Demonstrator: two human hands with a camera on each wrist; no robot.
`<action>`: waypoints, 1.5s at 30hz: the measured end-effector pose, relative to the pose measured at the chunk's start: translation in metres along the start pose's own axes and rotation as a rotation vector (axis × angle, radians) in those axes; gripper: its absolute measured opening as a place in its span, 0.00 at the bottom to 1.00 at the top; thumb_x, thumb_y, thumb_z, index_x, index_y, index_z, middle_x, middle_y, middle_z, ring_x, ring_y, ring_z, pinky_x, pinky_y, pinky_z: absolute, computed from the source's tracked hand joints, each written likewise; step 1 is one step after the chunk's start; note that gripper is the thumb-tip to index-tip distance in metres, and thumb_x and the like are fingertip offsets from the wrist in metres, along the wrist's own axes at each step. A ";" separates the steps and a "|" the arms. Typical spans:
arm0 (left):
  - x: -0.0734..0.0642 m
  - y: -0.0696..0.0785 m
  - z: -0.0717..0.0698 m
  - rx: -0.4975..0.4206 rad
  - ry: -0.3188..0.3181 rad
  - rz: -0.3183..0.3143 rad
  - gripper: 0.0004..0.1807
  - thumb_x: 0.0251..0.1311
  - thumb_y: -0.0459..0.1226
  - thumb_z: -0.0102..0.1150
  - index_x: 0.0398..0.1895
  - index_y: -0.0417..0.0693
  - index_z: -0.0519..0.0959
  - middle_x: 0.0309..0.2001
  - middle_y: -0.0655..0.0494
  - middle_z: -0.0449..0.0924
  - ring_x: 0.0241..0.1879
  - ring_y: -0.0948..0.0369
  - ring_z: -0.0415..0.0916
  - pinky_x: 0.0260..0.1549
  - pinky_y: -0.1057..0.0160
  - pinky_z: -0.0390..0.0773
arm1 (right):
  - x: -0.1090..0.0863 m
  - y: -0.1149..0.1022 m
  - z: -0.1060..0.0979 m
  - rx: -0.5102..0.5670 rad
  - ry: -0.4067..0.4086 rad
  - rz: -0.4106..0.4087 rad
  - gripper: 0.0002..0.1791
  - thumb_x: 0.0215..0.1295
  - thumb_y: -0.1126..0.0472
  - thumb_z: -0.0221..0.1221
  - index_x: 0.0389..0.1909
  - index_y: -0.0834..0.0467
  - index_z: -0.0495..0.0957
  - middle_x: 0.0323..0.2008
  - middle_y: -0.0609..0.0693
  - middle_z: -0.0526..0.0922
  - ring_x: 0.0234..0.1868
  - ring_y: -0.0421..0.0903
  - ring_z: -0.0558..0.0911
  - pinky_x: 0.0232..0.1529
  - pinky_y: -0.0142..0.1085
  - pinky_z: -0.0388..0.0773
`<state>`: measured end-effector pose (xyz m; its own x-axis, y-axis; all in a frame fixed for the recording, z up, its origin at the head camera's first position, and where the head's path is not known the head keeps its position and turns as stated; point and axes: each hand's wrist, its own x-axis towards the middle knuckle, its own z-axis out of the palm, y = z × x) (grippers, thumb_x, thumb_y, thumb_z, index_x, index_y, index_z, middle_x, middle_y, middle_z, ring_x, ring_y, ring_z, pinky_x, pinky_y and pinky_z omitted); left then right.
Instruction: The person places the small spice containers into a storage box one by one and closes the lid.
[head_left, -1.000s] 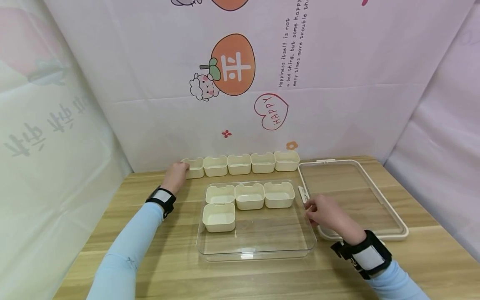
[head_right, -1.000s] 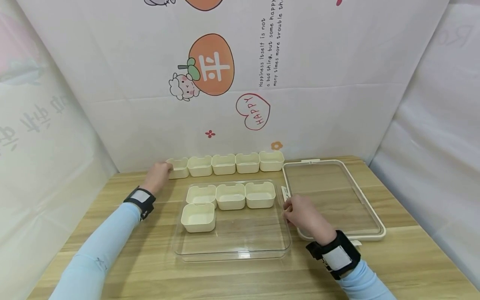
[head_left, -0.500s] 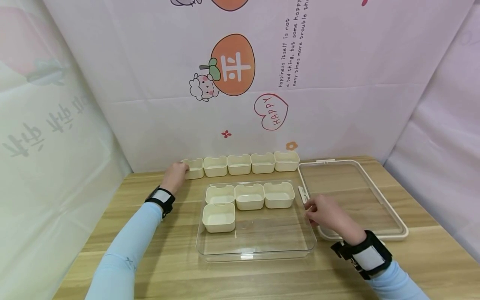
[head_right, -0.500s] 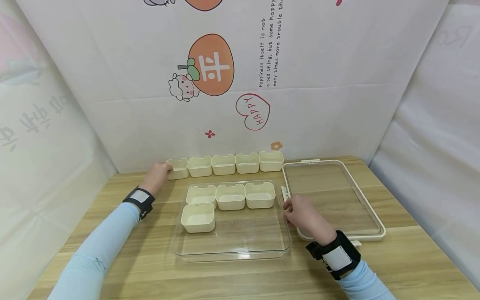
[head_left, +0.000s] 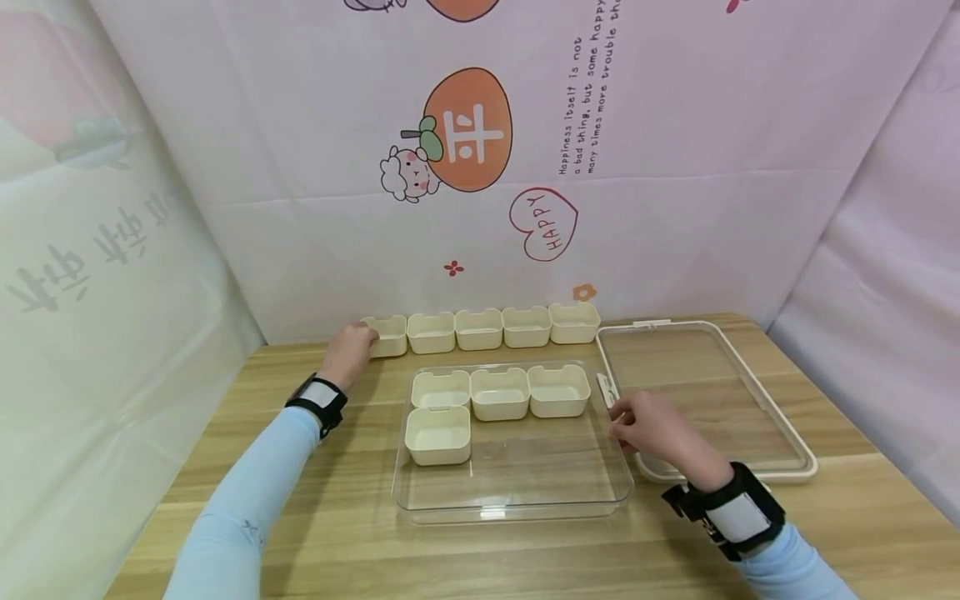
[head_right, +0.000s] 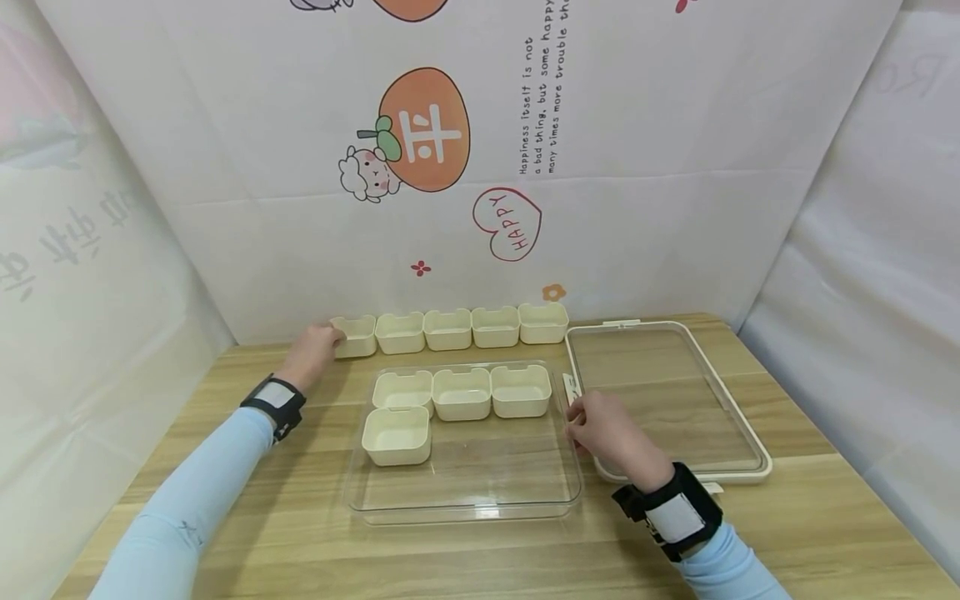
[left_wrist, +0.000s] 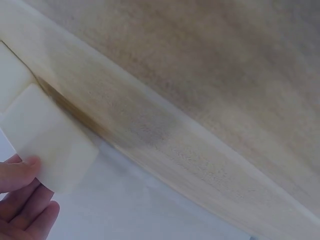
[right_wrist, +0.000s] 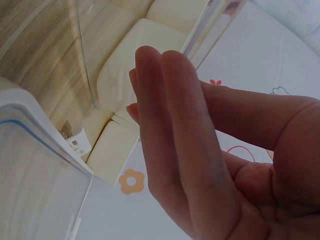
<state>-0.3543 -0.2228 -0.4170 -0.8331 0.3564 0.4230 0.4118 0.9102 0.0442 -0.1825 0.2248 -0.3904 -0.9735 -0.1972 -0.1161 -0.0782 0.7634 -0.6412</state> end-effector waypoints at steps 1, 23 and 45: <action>0.000 0.000 -0.001 -0.003 0.010 0.006 0.12 0.57 0.22 0.52 0.20 0.36 0.81 0.21 0.49 0.74 0.22 0.58 0.67 0.22 0.62 0.67 | 0.000 0.000 0.000 0.002 -0.001 0.001 0.15 0.59 0.70 0.58 0.44 0.76 0.75 0.30 0.60 0.84 0.24 0.47 0.84 0.26 0.35 0.81; -0.014 0.012 -0.023 -0.014 0.164 0.123 0.09 0.57 0.23 0.53 0.25 0.36 0.82 0.21 0.46 0.73 0.23 0.54 0.71 0.23 0.58 0.73 | -0.001 0.000 -0.002 0.019 -0.008 -0.005 0.16 0.59 0.70 0.57 0.45 0.77 0.74 0.30 0.60 0.84 0.23 0.44 0.83 0.27 0.36 0.81; -0.027 0.040 -0.044 -0.065 0.208 0.203 0.10 0.51 0.20 0.56 0.33 0.34 0.84 0.26 0.46 0.78 0.29 0.53 0.75 0.30 0.59 0.77 | -0.001 0.000 0.000 -0.008 0.011 -0.021 0.15 0.59 0.70 0.58 0.44 0.77 0.75 0.29 0.59 0.84 0.24 0.45 0.84 0.27 0.38 0.81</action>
<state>-0.2989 -0.2052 -0.3872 -0.6404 0.4730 0.6051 0.5907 0.8068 -0.0056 -0.1819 0.2251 -0.3898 -0.9739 -0.2063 -0.0948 -0.0997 0.7639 -0.6376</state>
